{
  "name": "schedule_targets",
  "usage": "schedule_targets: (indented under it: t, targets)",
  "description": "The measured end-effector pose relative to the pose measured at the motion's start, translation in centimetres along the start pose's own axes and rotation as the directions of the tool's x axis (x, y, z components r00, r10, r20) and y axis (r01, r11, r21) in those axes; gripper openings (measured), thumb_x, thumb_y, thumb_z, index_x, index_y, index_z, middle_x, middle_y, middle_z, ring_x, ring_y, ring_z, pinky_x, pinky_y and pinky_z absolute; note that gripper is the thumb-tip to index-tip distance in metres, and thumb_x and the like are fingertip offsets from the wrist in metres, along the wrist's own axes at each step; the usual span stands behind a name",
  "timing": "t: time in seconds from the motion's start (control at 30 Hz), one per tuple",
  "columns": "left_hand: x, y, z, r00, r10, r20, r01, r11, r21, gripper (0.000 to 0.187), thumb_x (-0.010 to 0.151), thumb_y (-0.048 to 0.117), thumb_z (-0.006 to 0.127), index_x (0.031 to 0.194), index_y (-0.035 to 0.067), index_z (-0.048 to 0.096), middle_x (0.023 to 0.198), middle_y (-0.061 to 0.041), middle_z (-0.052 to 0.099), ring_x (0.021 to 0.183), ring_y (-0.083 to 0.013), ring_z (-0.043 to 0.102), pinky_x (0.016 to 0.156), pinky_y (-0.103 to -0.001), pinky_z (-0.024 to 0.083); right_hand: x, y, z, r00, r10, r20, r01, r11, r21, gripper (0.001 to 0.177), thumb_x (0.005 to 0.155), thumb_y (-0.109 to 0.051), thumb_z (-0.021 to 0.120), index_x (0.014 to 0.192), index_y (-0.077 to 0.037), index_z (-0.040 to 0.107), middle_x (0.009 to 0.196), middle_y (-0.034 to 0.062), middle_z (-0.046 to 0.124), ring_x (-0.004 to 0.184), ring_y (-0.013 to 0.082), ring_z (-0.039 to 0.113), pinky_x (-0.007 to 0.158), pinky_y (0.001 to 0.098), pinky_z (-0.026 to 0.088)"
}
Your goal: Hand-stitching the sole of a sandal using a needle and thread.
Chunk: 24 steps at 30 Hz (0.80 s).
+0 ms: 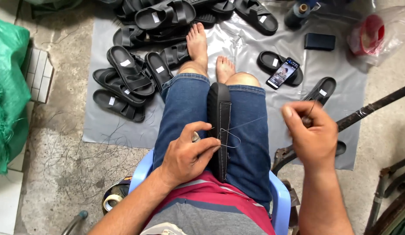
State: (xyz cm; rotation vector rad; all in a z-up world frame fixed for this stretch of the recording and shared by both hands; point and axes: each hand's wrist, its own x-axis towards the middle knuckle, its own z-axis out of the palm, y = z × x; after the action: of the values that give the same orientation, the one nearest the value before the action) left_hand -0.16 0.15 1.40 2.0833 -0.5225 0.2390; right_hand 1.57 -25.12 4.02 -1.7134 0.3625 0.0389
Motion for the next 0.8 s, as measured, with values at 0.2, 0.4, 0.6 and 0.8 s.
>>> schedule_targets:
  t: [0.2,0.4,0.6,0.8]
  targets:
    - [1.0,0.6,-1.9,0.94,-0.296,0.169,0.305,0.952,-0.03,0.03,0.081,0.02,0.06,0.111,0.018,0.058,0.1,-0.009,0.061,0.063,-0.0316,0.065,0.05,-0.041,0.052,-0.4,0.0,2.6,0.764,-0.485,0.426,0.645,0.558,-0.521,0.048,0.07,-0.016,0.074,0.116,-0.017,0.061,0.12,0.0097,0.054,0.059,0.0175,0.06,0.057,0.033,0.049]
    - [2.3,0.8,-4.3,0.79,-0.433,0.434,0.372,0.901,0.222,0.023,0.089,0.028,0.045,0.104,0.02,0.062,0.087,-0.008,0.064,0.076,-0.0346,0.064,0.062,-0.046,0.052,0.0,0.5,5.5,0.813,-0.425,0.397,0.58,0.646,-0.496,0.008,0.079,-0.02,0.068,0.086,-0.02,0.067,0.066,-0.0008,0.061,0.06,0.0197,0.061,0.055,0.0294,0.049]
    - [2.7,2.5,-7.4,0.923,-0.006,0.384,0.336,0.497,-0.8,0.011,0.084,0.012,0.059,0.085,0.012,0.07,0.13,-0.019,0.051,0.124,-0.0307,0.047,0.103,-0.041,0.033,0.5,0.4,6.3,0.764,-0.546,0.343,0.644,0.669,-0.37,0.006,0.079,-0.013,0.067,0.086,-0.011,0.066,0.06,0.0053,0.06,0.052,0.0261,0.059,0.048,0.0334,0.048]
    - [1.8,0.8,-3.4,0.861,-0.295,0.414,0.412,0.882,-0.228,0.056,0.071,0.035,0.07,0.122,0.02,0.053,0.13,-0.007,0.051,0.063,-0.0079,0.056,0.079,-0.023,0.049,0.7,0.9,6.0,0.755,-0.475,0.453,0.647,0.65,-0.398,0.009,0.084,-0.015,0.062,0.093,-0.011,0.063,0.074,-0.0026,0.064,0.053,0.0109,0.055,0.053,0.0244,0.043]
